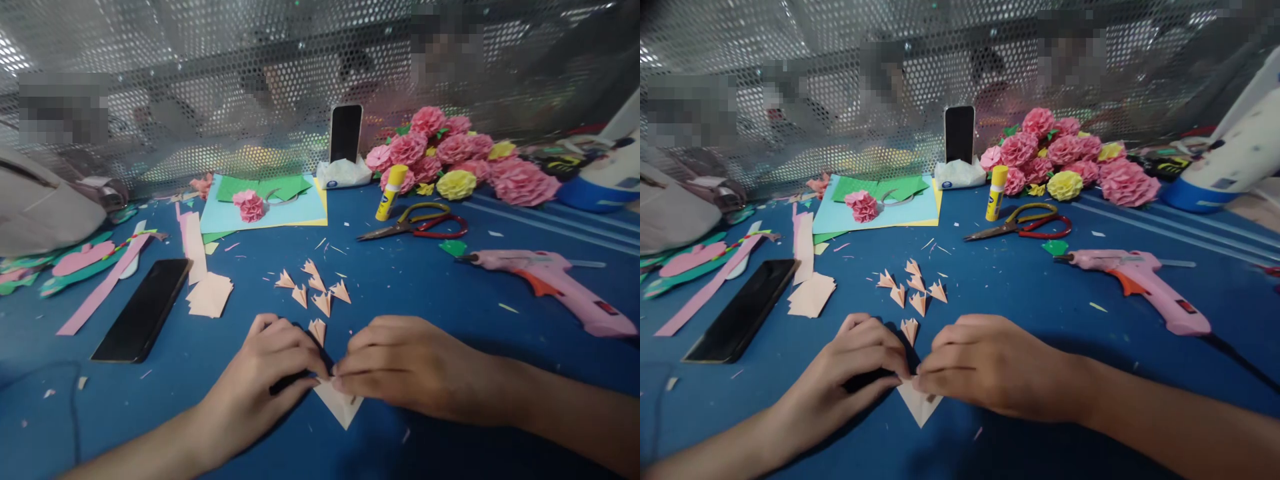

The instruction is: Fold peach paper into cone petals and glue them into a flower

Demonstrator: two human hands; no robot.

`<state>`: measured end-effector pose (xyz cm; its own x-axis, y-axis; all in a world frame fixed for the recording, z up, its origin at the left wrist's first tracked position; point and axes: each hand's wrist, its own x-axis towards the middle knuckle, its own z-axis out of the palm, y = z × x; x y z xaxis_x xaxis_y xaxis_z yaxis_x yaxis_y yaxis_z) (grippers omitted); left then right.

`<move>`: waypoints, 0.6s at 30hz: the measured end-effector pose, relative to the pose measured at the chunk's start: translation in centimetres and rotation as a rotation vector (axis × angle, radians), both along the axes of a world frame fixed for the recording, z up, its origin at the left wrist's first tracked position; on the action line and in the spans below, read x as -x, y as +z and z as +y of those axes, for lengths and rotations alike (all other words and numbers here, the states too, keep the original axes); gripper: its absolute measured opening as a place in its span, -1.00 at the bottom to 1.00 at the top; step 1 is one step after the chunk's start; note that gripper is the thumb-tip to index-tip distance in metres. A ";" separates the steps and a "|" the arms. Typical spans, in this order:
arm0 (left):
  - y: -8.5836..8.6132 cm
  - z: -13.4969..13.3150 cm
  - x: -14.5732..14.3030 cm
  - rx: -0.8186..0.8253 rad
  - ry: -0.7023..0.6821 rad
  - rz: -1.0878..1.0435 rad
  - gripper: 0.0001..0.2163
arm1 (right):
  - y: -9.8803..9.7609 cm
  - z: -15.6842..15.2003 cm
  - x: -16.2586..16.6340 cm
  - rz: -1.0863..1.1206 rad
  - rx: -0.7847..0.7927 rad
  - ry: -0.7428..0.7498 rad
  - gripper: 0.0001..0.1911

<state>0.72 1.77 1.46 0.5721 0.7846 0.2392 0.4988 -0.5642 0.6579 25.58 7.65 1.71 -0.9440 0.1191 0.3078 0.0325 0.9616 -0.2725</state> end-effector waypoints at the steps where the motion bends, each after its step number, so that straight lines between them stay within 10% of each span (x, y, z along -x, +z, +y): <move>1: -0.1 0.0 0.2 -0.020 -0.022 0.005 -0.86 | 0.0 0.0 0.0 0.024 -0.058 0.019 -0.72; 18: -0.7 -0.6 -0.3 -0.210 0.025 -0.007 -0.86 | 0.3 0.2 -0.1 0.030 -0.191 0.064 -0.78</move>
